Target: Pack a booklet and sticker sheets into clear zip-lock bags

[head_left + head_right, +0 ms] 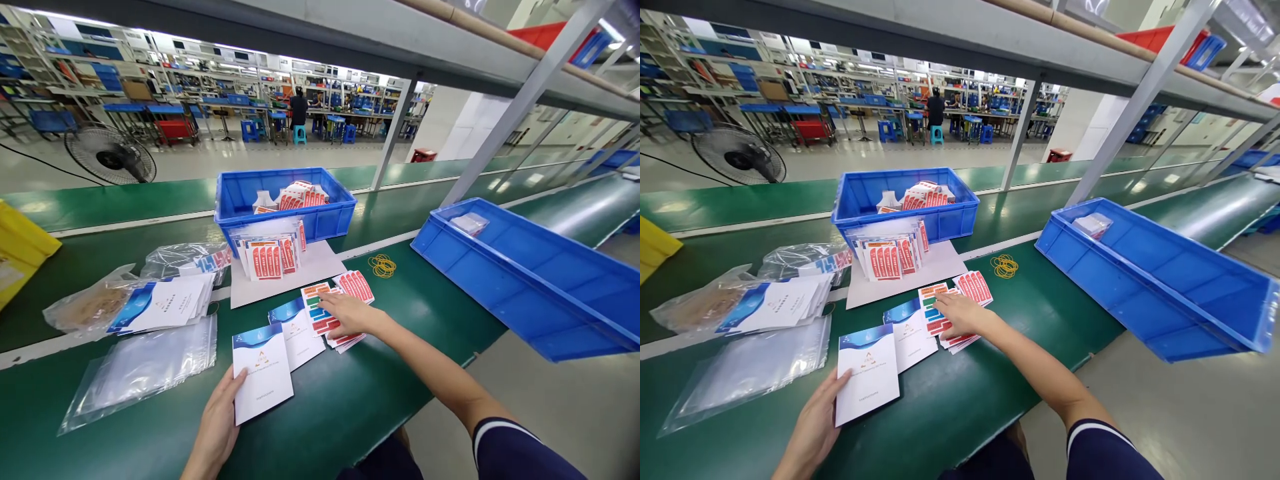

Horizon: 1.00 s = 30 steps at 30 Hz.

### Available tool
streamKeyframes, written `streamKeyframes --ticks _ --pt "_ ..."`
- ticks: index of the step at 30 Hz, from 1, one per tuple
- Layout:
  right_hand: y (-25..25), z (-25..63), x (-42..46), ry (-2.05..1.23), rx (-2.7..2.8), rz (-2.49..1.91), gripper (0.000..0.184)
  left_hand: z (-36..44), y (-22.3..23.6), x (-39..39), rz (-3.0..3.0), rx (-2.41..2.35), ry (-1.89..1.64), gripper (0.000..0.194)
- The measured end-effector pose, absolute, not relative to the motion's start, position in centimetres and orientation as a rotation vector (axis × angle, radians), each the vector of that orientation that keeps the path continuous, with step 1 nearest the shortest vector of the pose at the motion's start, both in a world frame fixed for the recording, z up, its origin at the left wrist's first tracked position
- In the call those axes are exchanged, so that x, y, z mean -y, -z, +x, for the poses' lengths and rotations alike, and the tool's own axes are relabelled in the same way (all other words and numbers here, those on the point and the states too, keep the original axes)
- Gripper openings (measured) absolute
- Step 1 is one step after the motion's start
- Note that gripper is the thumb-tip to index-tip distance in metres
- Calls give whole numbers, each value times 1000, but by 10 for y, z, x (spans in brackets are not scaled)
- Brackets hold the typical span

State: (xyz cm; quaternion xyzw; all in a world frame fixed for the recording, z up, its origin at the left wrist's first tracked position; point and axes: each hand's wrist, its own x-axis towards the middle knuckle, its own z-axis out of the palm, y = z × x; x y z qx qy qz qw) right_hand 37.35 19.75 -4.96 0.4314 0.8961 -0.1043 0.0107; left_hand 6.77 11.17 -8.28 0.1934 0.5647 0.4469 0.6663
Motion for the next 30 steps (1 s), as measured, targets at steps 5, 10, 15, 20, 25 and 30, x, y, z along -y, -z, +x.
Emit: streamKeyframes --ticks 5,10,15,20,25,30 --pt "50 355 -195 178 -2764 1373 63 69 80 -114 433 -1297 -1025 50" --pt "46 337 -196 40 -2699 1470 62 69 78 -114 437 -1310 -1040 49" --pt "39 344 -203 52 -2693 1453 39 69 80 -114 450 -1303 -1043 49" --pt "28 356 -238 -18 -2685 1539 39 70 80 -114 451 -1302 -1020 50" --pt "31 357 -260 62 -2677 1513 24 69 78 -114 462 -1302 -1032 50" --pt "31 357 -251 111 -2731 1582 22 67 80 -114 460 -1285 -1025 51"
